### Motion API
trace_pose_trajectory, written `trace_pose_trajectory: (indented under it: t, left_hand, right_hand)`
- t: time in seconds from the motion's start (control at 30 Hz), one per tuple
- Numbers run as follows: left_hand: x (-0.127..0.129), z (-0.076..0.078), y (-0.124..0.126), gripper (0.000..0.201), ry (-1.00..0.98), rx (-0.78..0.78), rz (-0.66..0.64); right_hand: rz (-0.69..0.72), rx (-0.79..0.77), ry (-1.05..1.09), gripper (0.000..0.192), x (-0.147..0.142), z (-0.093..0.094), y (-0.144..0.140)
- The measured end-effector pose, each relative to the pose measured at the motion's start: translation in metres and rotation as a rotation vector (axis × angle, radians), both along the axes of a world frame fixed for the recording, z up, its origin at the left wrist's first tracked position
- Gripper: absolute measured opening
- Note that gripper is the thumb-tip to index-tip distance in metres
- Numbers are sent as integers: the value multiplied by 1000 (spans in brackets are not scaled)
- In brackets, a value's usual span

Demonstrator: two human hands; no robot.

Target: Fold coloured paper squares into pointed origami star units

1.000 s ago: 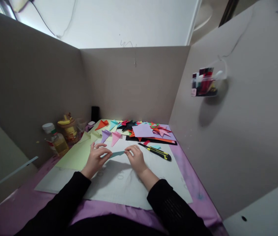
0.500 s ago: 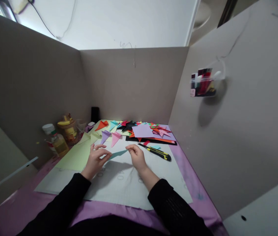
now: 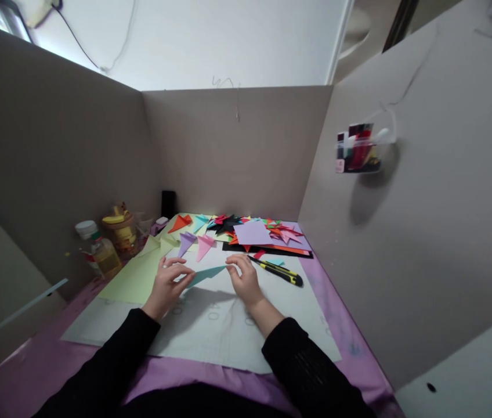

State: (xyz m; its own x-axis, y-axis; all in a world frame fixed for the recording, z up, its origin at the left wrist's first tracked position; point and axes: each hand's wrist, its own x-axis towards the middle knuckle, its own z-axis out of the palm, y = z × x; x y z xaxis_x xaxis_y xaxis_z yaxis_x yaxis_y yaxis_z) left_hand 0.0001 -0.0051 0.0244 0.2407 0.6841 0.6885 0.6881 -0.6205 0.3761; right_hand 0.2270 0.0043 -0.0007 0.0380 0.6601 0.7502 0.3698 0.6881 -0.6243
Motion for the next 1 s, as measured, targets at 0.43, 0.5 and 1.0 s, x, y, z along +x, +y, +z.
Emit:
trace_pose_trajectory:
  t: [0.43, 0.5, 1.0]
  left_hand:
    - [0, 3, 0, 13, 0, -32, -33]
    - [0, 4, 0, 13, 20, -22, -26]
    - [4, 21, 8, 12, -389, 105, 129]
  right_hand:
    - [-56, 33, -103, 14, 1, 3, -1]
    - [-54, 87, -169, 18, 1, 4, -2]
    - [-102, -206, 137, 15, 1, 1, 10]
